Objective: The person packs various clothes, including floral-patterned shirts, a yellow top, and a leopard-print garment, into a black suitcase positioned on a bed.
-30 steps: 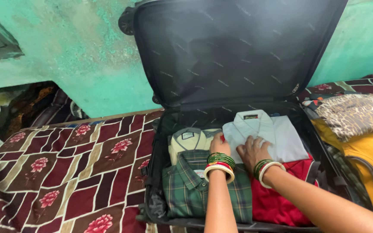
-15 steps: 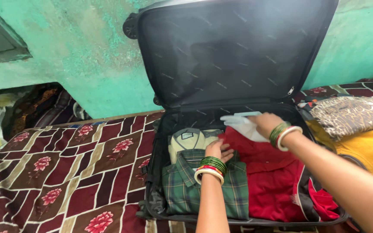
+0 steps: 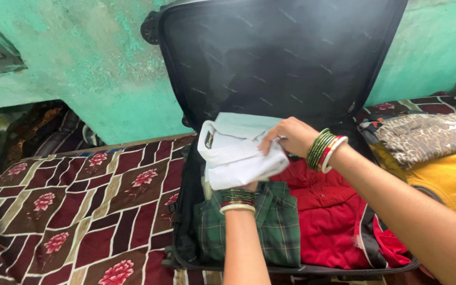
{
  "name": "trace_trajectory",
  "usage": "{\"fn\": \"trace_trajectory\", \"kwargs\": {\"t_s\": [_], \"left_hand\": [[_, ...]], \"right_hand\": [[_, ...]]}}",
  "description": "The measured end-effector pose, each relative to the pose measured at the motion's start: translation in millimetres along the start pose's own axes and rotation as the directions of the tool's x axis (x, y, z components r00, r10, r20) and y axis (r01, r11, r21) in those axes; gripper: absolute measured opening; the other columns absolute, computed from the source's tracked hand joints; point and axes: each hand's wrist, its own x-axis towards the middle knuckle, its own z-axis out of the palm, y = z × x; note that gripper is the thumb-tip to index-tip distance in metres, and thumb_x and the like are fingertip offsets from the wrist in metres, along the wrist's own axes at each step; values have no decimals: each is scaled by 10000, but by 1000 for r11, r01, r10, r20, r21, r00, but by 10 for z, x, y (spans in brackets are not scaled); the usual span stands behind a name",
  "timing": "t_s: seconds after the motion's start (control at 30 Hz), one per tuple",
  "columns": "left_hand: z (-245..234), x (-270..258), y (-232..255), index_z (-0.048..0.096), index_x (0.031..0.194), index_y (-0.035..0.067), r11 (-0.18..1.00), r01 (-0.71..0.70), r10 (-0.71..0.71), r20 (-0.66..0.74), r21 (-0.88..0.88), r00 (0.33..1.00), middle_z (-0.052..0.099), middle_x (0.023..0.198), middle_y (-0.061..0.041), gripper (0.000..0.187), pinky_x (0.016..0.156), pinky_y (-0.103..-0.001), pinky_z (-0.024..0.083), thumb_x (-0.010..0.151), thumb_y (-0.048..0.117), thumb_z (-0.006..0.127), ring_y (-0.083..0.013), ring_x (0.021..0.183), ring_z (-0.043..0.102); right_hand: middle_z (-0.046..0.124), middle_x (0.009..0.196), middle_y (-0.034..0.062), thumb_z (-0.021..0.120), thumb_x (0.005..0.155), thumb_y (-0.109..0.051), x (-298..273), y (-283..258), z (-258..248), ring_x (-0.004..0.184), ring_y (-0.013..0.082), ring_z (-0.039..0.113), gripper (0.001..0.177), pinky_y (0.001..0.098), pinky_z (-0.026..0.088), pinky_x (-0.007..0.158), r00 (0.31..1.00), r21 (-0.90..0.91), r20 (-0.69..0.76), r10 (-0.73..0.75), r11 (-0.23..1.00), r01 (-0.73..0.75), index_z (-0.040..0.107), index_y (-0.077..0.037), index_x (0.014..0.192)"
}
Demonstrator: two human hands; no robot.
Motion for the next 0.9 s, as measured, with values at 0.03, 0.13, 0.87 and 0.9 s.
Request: {"fn": "trace_trajectory", "kwargs": {"t_s": [0.03,0.13,0.87,0.9], "left_hand": [[-76,3,18,403,1457,31,997,0,4,-48,82,999,519,1331,-277,736,934,-583,477,989,599,387,-457,1139,568],[-237,100,15,409,1470,68,944,34,18,-156,328,988,533,1284,-241,679,889,-539,485,1000,558,414,-405,1088,576],[178,-21,-101,602,1320,31,980,27,-2,-123,198,992,693,1132,-136,636,873,-381,560,934,535,604,-254,997,682],[118,10,-122,599,1327,33,970,26,9,-142,243,990,696,1142,-127,604,883,-380,556,943,498,612,-247,1009,683]], "right_hand": [[817,1065,69,528,749,76,-3,7,-18,1028,272,761,480,377,583,902,993,-1,55,103,995,-103,841,-169,1016],[812,1094,92,562,879,-185,12,-69,-15,1015,311,739,399,425,597,869,901,180,192,389,889,-422,702,-183,1253],[677,1221,70,546,907,-502,-106,-42,600,1116,175,664,602,427,603,890,726,496,397,561,535,-684,489,-228,1440],[681,1204,82,542,912,-497,-109,-46,578,1100,180,672,600,423,610,878,716,483,411,564,532,-696,500,-219,1442]]}}
